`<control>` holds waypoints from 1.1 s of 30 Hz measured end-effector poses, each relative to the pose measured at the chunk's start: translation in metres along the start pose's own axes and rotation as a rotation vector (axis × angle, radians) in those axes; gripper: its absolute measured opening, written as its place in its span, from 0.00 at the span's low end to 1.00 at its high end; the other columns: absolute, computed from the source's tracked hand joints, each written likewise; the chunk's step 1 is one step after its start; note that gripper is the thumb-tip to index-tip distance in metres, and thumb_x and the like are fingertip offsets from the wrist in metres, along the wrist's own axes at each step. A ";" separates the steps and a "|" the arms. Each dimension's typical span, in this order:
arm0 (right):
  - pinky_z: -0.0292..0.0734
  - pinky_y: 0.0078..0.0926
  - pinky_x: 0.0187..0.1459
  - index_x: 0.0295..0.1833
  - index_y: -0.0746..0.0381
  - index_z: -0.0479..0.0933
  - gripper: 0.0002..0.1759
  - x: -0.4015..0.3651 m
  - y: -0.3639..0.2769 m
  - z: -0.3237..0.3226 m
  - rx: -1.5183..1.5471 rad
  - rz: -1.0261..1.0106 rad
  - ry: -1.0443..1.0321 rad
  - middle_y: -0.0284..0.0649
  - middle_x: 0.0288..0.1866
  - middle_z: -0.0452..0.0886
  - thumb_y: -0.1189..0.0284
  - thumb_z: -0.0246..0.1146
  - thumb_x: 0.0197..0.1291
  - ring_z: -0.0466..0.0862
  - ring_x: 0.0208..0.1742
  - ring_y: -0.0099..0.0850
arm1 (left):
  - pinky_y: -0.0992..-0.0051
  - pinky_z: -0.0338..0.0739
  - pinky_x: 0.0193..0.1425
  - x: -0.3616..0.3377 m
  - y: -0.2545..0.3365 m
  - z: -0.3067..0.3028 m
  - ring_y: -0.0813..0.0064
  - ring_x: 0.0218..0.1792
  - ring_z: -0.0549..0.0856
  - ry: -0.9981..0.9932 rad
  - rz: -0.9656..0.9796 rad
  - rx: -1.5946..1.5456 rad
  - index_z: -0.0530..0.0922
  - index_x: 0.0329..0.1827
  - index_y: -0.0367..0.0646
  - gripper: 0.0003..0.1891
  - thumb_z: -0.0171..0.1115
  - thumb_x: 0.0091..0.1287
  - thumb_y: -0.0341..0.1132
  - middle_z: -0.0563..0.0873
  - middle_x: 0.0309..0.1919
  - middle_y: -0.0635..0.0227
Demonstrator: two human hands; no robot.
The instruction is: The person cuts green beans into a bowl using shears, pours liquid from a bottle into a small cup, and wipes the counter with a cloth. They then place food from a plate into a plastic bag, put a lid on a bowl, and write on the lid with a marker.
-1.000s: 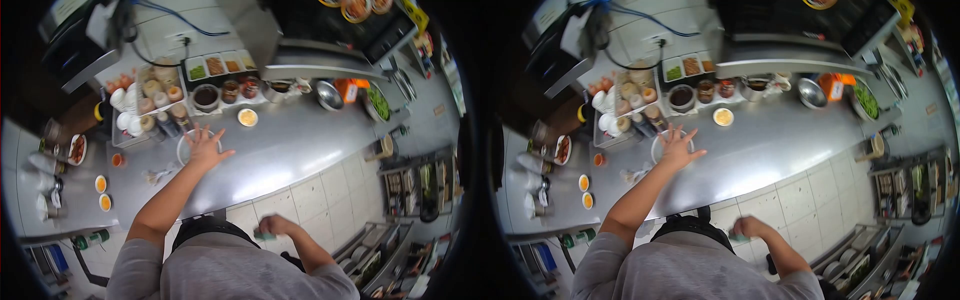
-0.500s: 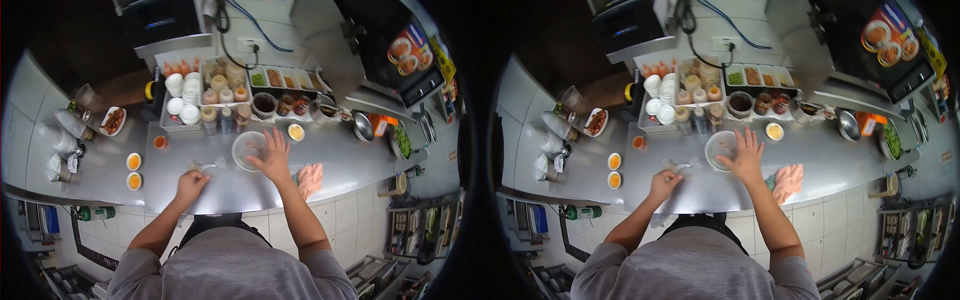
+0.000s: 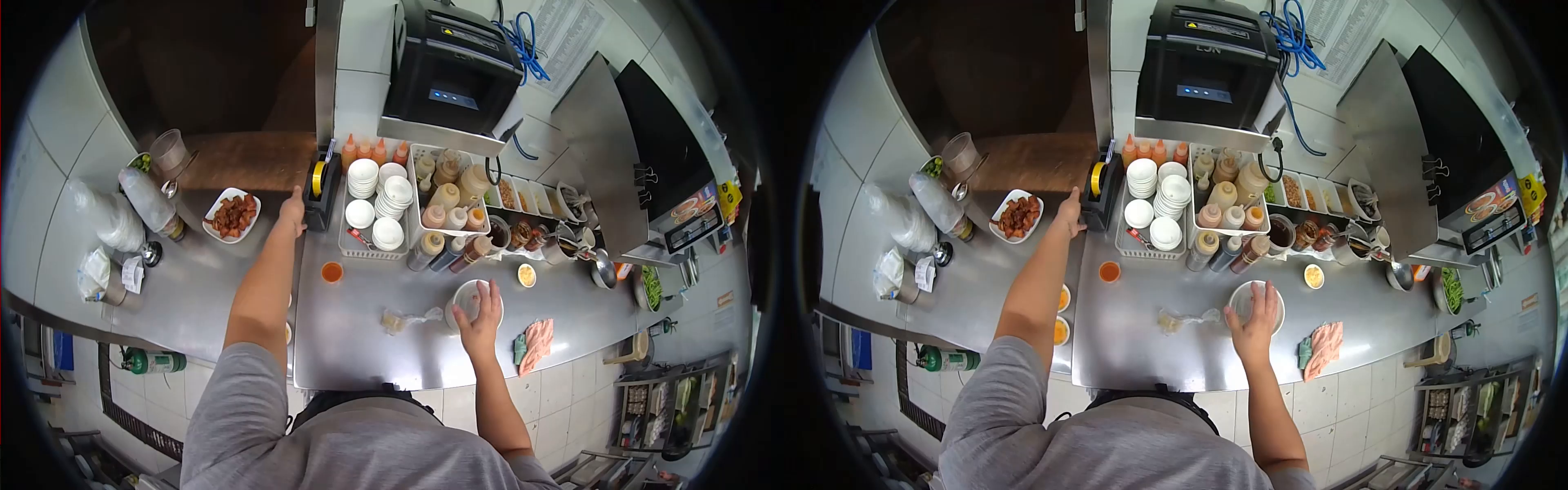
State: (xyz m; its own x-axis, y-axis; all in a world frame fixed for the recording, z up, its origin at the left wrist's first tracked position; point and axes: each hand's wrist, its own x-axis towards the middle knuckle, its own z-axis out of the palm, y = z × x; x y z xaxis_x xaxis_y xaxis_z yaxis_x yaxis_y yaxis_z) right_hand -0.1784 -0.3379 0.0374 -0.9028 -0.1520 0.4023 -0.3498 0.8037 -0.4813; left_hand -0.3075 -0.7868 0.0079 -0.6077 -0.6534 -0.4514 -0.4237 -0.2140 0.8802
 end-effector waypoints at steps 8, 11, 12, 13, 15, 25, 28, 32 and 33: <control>0.61 0.39 0.68 0.63 0.62 0.69 0.32 -0.005 -0.069 0.019 0.284 0.269 -0.190 0.55 0.69 0.64 0.72 0.70 0.51 0.65 0.70 0.49 | 0.63 0.75 0.48 -0.015 -0.022 0.039 0.57 0.46 0.84 0.015 -0.020 -0.123 0.81 0.45 0.30 0.23 0.61 0.65 0.46 0.85 0.45 0.47; 0.63 0.40 0.66 0.65 0.59 0.68 0.30 0.007 -0.094 0.027 0.346 0.257 -0.289 0.47 0.73 0.61 0.71 0.68 0.55 0.64 0.71 0.43 | 0.63 0.75 0.46 0.003 -0.026 0.040 0.60 0.41 0.84 -0.102 0.018 -0.106 0.82 0.44 0.30 0.18 0.66 0.62 0.40 0.85 0.42 0.49; 0.64 0.41 0.65 0.64 0.58 0.68 0.30 0.010 -0.101 0.030 0.363 0.228 -0.327 0.47 0.72 0.61 0.71 0.68 0.56 0.64 0.71 0.41 | 0.65 0.75 0.44 0.007 -0.024 0.041 0.62 0.38 0.84 -0.071 -0.028 -0.081 0.82 0.42 0.30 0.15 0.69 0.58 0.35 0.86 0.39 0.51; 0.64 0.41 0.65 0.64 0.58 0.68 0.30 0.010 -0.108 0.033 0.361 0.220 -0.327 0.47 0.72 0.61 0.71 0.68 0.56 0.64 0.71 0.41 | 0.65 0.75 0.44 0.010 -0.025 0.038 0.62 0.38 0.84 -0.069 -0.026 -0.089 0.82 0.42 0.30 0.15 0.69 0.58 0.35 0.86 0.39 0.51; 0.64 0.39 0.65 0.64 0.58 0.69 0.30 0.011 -0.123 0.035 0.475 0.270 -0.392 0.46 0.72 0.63 0.71 0.68 0.56 0.65 0.70 0.40 | 0.71 0.70 0.53 0.001 -0.020 0.025 0.73 0.51 0.80 -0.200 0.121 -0.253 0.84 0.38 0.37 0.10 0.68 0.61 0.35 0.86 0.39 0.61; 0.72 0.22 0.41 0.49 0.63 0.79 0.16 0.074 -0.171 0.123 0.902 0.524 -0.507 0.34 0.39 0.81 0.63 0.64 0.61 0.78 0.41 0.23 | 0.76 0.70 0.55 -0.229 -0.108 -0.129 0.79 0.46 0.79 -0.518 0.164 -0.310 0.80 0.44 0.38 0.10 0.66 0.63 0.32 0.82 0.43 0.68; 0.68 0.22 0.26 0.35 0.64 0.80 0.19 0.123 -0.182 0.178 0.859 0.575 -0.635 0.33 0.24 0.77 0.56 0.64 0.60 0.73 0.24 0.23 | 0.77 0.70 0.54 -0.243 -0.134 -0.135 0.78 0.46 0.78 -0.483 -0.009 -0.323 0.82 0.39 0.37 0.08 0.67 0.62 0.32 0.81 0.43 0.67; 0.68 0.26 0.28 0.26 0.63 0.76 0.17 0.166 -0.176 0.254 0.606 0.566 -0.639 0.33 0.23 0.76 0.61 0.69 0.56 0.73 0.23 0.24 | 0.78 0.70 0.52 -0.239 -0.152 -0.119 0.78 0.45 0.79 -0.507 -0.117 -0.254 0.82 0.39 0.35 0.10 0.68 0.61 0.33 0.82 0.42 0.65; 0.68 0.26 0.27 0.25 0.64 0.76 0.18 0.170 -0.181 0.258 0.474 0.515 -0.609 0.35 0.23 0.76 0.62 0.71 0.54 0.73 0.23 0.24 | 0.78 0.70 0.52 -0.236 -0.161 -0.113 0.78 0.45 0.79 -0.502 -0.116 -0.252 0.82 0.39 0.35 0.10 0.68 0.61 0.33 0.82 0.42 0.65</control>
State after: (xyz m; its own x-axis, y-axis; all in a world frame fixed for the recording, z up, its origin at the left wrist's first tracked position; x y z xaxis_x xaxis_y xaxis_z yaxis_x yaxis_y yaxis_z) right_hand -0.3336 -0.6574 -0.0082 -0.9040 -0.2254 -0.3633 0.1863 0.5573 -0.8091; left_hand -0.0198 -0.6804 -0.0101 -0.8375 -0.2033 -0.5073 -0.3708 -0.4705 0.8007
